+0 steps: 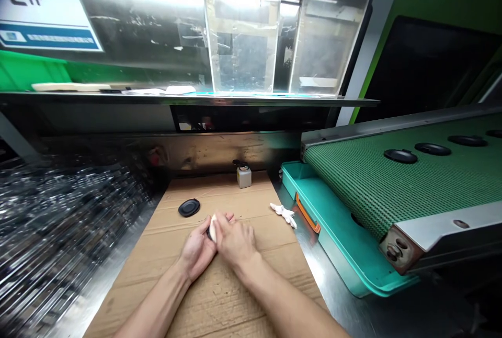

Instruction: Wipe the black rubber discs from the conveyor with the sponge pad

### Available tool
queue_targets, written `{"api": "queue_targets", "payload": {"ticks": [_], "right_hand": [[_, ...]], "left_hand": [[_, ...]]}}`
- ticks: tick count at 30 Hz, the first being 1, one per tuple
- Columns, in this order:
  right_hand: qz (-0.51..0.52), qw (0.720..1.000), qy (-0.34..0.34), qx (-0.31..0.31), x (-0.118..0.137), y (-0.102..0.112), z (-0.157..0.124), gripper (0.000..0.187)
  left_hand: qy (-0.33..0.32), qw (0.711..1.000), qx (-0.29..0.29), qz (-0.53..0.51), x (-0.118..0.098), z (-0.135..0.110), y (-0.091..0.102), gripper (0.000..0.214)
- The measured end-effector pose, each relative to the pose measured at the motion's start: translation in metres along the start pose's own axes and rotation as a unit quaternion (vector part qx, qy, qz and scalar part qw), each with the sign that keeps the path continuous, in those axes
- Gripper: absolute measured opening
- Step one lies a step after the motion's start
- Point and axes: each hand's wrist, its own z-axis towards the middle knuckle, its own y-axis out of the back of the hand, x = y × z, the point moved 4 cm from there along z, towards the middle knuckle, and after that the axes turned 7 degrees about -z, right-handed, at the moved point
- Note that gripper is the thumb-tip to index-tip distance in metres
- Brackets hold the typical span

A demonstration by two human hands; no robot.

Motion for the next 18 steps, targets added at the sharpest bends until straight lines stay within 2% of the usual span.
{"api": "queue_targets", "payload": {"ticks": [5,8,12,14,16,18], "right_hand": [[-0.015,1.000,-0.024,0.011,0.006,-0.003,-0.007,0.047],[-0.022,1.000,0.004,-0.008,0.011,-0.002,-0.009,0.046],[-0.026,1.000,-0.007,-0.017,0.012,-0.004,-0.011,0.045],[-0.017,0.999,0.016,-0.025,0.012,-0.005,-0.010,0.045],[-0.010,1.000,0.013,-0.019,0.004,-0.006,-0.007,0.046],[-0.002,0.999,-0.036,-0.009,-0.013,-0.006,-0.001,0.045]], "left_hand": [[-0.011,1.000,0.000,-0.021,-0.003,0.000,-0.004,0.031],[0.008,1.000,-0.003,-0.018,-0.002,-0.002,-0.005,0.032],[0.014,1.000,0.014,-0.014,-0.001,-0.002,-0.006,0.031],[0.023,1.000,0.011,-0.017,0.000,-0.001,-0.005,0.030],[0.021,0.999,0.008,-0.023,-0.001,-0.001,-0.004,0.031],[0.011,1.000,0.002,-0.026,-0.003,-0.002,-0.003,0.031]]}}
